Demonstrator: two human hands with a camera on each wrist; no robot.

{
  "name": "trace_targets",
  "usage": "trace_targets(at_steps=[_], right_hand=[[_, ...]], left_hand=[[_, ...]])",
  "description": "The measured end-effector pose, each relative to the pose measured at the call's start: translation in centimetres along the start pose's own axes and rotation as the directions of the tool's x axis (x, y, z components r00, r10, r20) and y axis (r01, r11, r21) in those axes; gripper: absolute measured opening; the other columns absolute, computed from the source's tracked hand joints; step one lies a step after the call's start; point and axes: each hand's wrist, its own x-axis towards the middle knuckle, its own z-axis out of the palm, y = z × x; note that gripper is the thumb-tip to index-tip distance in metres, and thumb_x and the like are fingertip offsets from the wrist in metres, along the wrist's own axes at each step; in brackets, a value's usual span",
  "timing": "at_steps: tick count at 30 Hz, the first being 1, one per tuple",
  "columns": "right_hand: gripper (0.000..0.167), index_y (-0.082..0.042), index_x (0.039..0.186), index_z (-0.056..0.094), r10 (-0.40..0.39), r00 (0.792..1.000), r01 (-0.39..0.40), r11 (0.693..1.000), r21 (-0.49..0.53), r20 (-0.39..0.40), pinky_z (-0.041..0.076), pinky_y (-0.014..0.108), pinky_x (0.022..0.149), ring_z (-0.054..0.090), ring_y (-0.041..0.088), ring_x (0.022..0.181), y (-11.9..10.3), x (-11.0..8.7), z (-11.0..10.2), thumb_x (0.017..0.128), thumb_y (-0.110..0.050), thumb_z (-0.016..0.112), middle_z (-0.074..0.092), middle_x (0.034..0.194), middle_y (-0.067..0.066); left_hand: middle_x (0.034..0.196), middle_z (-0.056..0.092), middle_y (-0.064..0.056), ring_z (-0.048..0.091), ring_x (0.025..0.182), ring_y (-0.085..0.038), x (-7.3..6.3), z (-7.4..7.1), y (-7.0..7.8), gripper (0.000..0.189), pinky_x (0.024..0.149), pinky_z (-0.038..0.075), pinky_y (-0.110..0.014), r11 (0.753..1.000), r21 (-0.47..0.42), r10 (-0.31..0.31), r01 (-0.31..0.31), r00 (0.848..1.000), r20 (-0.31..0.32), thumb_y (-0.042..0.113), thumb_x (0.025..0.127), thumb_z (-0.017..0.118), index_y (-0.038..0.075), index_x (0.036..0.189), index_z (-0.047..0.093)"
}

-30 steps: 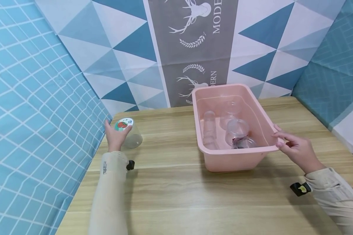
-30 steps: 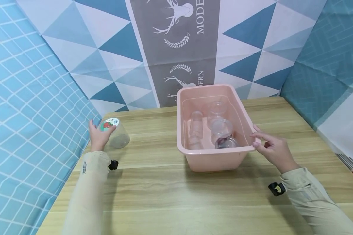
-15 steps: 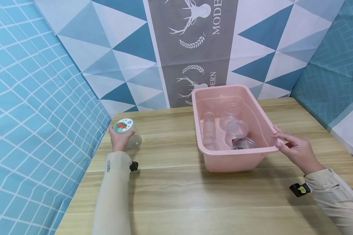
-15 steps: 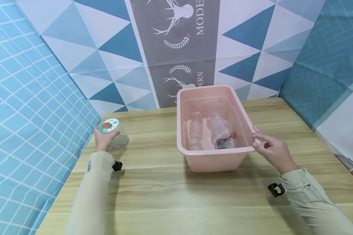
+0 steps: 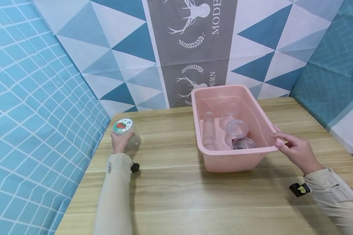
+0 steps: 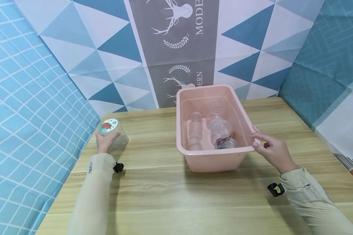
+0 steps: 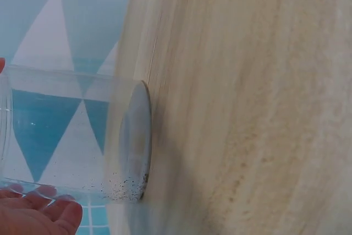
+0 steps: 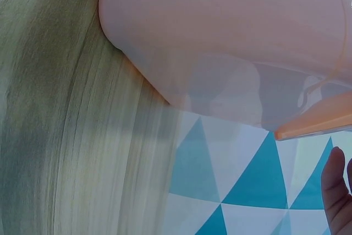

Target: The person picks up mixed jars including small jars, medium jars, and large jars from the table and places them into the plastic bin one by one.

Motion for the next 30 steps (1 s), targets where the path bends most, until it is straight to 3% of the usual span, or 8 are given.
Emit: trace_targets(at_steps=[17, 23, 30], right_hand=[[0.036, -0.029, 0.1, 0.072, -0.005, 1.0, 0.005, 1.0, -0.005, -0.001, 0.041, 0.006, 0.055, 0.05, -0.013, 0.064, 0.2, 0.0, 0.0, 0.081, 0.002, 0.068, 0.052, 0.115, -0.038], [0.029, -0.021, 0.099, 0.073, -0.004, 1.0, 0.004, 1.0, -0.019, 0.0, 0.041, 0.006, 0.056, 0.05, -0.013, 0.067, 0.2, 0.0, 0.0, 0.081, 0.001, 0.069, 0.051, 0.116, -0.038], [0.03, -0.021, 0.099, 0.073, 0.013, 1.0, -0.013, 1.0, -0.019, 0.007, 0.041, 0.006, 0.057, 0.051, -0.016, 0.071, 0.3, 0.0, -0.1, 0.081, 0.003, 0.069, 0.049, 0.119, -0.037]], left_hand=[[0.155, 0.02, -0.016, 0.02, 0.141, -0.031, 0.1, 0.4, -1.0, 0.1, 0.114, 0.015, -0.043, 0.999, -0.006, -0.035, 0.035, 0.999, 0.033, 0.018, 0.082, 0.073, 0.009, 0.153, 0.003], [0.153, 0.024, -0.016, 0.023, 0.141, -0.031, 0.2, 0.4, -1.1, 0.099, 0.114, 0.017, -0.043, 1.0, -0.016, -0.016, 0.016, 1.0, -0.008, 0.017, 0.08, 0.075, 0.007, 0.152, 0.007], [0.154, 0.024, -0.015, 0.024, 0.14, -0.03, 0.1, 0.0, -1.0, 0.102, 0.113, 0.019, -0.042, 1.0, -0.009, 0.018, -0.018, 0.998, -0.056, 0.018, 0.078, 0.077, 0.011, 0.153, 0.009]])
